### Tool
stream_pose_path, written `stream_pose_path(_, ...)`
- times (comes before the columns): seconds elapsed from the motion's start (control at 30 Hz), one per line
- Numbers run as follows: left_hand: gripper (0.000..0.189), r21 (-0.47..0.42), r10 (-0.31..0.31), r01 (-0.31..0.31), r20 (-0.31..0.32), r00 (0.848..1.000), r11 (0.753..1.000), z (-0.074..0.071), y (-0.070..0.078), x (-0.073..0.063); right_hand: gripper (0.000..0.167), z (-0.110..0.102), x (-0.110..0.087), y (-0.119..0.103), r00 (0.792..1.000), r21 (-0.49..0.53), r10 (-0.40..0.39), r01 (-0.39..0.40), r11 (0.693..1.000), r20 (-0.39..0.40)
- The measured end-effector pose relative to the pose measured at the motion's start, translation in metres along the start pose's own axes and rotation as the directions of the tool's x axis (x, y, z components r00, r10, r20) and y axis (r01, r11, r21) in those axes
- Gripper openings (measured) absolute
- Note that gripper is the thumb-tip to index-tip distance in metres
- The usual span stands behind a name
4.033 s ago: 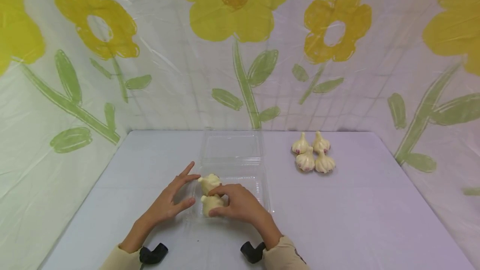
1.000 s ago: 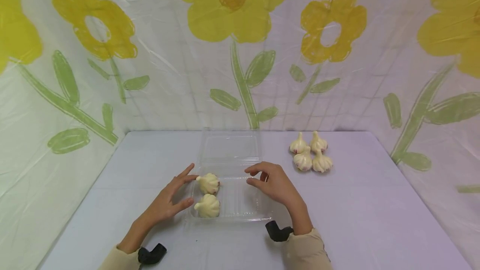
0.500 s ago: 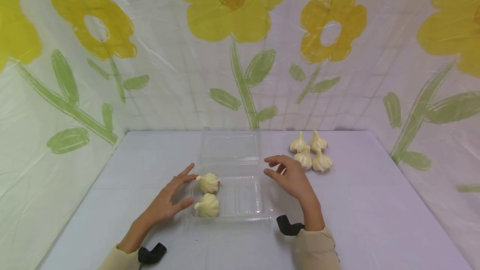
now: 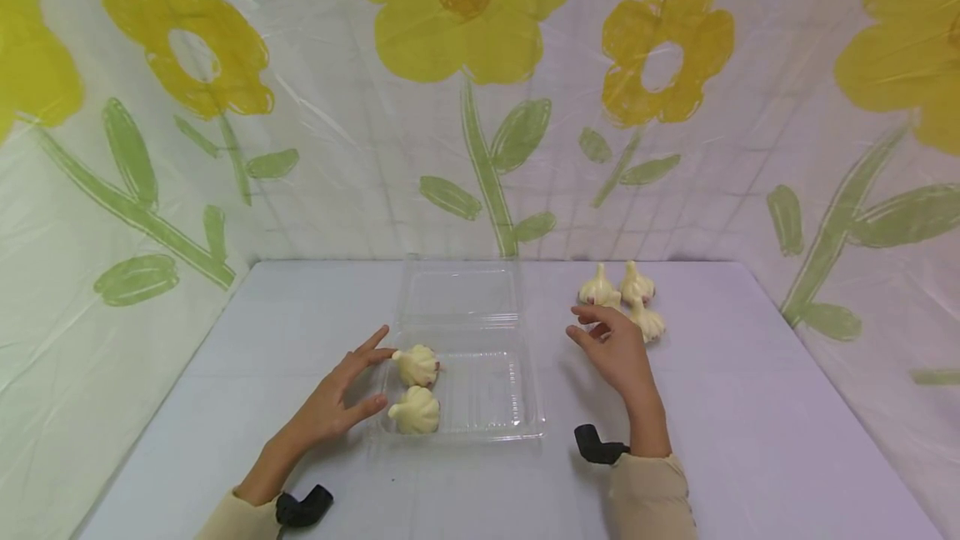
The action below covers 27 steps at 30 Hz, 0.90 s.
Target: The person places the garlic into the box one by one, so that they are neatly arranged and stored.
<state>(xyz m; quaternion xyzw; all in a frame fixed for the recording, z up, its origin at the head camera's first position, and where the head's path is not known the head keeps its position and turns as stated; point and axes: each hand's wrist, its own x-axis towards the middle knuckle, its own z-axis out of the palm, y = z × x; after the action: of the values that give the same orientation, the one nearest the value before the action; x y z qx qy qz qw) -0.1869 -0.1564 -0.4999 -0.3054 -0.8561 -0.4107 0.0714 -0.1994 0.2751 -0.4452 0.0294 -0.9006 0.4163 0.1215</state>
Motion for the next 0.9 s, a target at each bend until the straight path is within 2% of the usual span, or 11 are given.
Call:
stream_pose_path(0.2,0.057,0.002,0.003,-0.003,0.003,1.0,1.0,-0.001,0.0,0.0,0.035,-0.007,0.0,0.011,0.998,-0.018,0.017,-0.018,1.0,-0.058)
stream_pose_path(0.33,0.057,0.003,0.006,-0.006,0.005,1.0,1.0,-0.001,0.0,0.0,0.034,-0.012,-0.002,0.015,0.991,-0.004,0.026,-0.027,1.0,-0.13)
stream_pose_path(0.53,0.057,0.004,0.005,-0.005,0.006,1.0,1.0,0.0,-0.001,0.0,0.03,-0.017,-0.004,0.023,0.961,0.033,0.067,-0.06,0.998,-0.268)
stream_pose_path(0.7,0.057,0.005,0.002,-0.002,0.008,1.0,1.0,0.0,0.0,0.0,0.031,-0.02,-0.005,0.028,0.941,0.076,0.11,-0.091,0.993,-0.319)
stream_pose_path(0.9,0.057,0.005,-0.002,0.002,0.012,1.0,1.0,0.0,-0.001,0.0,0.031,-0.025,-0.007,0.035,0.914,0.075,0.126,-0.105,0.992,-0.386)
